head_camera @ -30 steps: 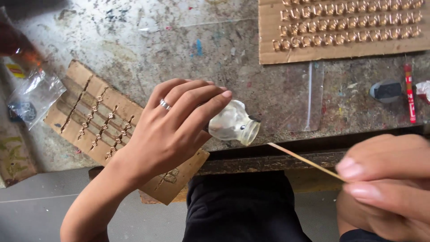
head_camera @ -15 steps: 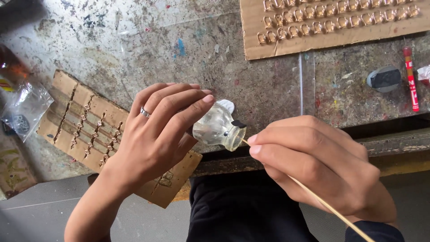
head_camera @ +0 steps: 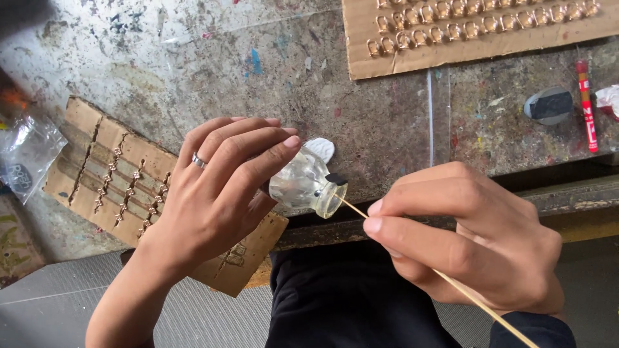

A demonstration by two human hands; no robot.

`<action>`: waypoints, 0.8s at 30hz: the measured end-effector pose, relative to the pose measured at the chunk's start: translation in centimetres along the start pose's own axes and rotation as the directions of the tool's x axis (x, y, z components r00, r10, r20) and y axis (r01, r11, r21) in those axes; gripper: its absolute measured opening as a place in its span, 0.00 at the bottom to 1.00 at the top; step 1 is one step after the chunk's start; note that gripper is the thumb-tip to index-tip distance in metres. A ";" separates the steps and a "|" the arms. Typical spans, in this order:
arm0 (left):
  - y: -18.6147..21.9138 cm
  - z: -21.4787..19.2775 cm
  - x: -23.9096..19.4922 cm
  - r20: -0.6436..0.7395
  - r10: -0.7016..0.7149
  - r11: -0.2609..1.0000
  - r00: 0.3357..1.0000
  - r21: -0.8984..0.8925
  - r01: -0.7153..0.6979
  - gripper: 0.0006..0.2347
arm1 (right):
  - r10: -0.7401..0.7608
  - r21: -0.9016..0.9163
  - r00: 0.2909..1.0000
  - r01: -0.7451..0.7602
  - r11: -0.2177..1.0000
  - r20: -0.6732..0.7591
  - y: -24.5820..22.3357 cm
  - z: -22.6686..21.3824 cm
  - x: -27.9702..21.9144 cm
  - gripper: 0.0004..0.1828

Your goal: The person paints the neck of a small clear bottle black using a wooden stick, then switches to a paintbrush to apply black paint to a small area on the work surface. The person handles paint bottles and a tissue during the process.

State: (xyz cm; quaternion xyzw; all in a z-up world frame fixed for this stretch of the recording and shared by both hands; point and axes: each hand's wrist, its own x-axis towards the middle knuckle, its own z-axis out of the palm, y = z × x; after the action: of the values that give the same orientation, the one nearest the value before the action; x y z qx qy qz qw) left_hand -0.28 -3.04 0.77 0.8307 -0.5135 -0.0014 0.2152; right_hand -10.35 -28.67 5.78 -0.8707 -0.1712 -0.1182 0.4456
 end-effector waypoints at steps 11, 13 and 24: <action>0.5 -0.3 0.5 -0.009 0.020 1.000 1.000 0.017 -0.020 0.20 | -0.109 0.017 0.990 0.107 0.994 0.094 1.1 -0.3 -0.1 0.09; 0.4 -0.3 0.6 -0.003 0.020 1.000 1.000 0.019 -0.020 0.19 | -0.106 0.023 0.988 0.104 0.994 0.109 1.2 -0.3 0.1 0.10; 0.3 -0.2 0.6 -0.019 0.030 0.999 0.999 0.021 -0.030 0.23 | -0.110 0.032 0.990 0.107 0.994 0.093 1.4 0.0 -0.1 0.09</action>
State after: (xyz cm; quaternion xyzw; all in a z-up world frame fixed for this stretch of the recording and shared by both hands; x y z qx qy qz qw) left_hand -0.24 -3.60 1.16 0.8250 -0.5238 0.0153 0.2118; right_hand -9.88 -29.46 4.73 -0.8586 -0.2408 -0.0983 0.4417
